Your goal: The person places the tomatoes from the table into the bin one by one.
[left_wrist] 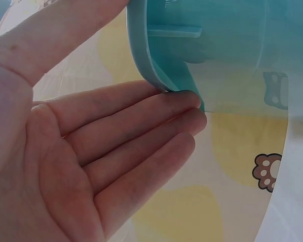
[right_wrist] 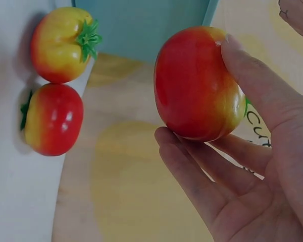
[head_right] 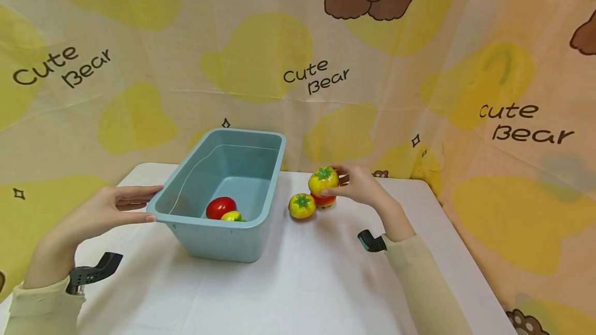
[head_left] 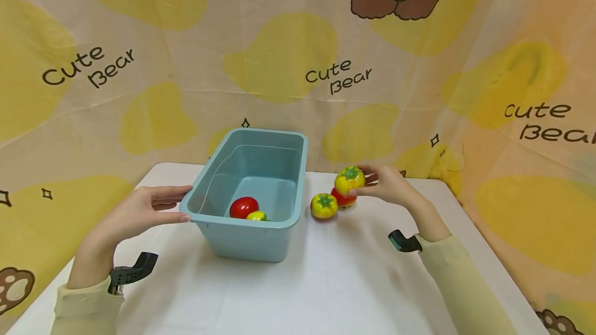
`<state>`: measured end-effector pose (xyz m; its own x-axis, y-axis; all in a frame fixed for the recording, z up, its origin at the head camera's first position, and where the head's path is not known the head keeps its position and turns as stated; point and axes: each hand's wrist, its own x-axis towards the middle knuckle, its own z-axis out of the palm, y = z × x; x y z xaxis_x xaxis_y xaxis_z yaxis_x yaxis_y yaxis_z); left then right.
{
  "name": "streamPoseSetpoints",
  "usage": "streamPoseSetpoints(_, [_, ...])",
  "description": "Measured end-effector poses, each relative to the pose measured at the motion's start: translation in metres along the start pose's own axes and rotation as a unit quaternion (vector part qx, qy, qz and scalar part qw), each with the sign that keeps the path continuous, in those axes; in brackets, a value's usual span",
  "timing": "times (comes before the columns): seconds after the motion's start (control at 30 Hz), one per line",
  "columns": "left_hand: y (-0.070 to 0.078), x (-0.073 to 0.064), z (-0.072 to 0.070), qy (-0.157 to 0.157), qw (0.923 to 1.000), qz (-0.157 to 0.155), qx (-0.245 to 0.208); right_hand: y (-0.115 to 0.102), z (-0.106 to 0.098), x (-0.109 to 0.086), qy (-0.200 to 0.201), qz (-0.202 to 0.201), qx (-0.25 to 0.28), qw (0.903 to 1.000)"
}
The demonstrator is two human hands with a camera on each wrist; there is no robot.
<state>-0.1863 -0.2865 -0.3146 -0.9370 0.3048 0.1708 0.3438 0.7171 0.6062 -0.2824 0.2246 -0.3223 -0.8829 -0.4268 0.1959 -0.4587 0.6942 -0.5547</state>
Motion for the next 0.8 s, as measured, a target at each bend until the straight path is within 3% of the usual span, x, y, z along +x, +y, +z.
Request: streamPoseSetpoints(0.8, [-0.002, 0.000, 0.000, 0.001, 1.0000, -0.005, -0.002, -0.038, -0.009, 0.023, -0.009, -0.015, -0.028, 0.9994])
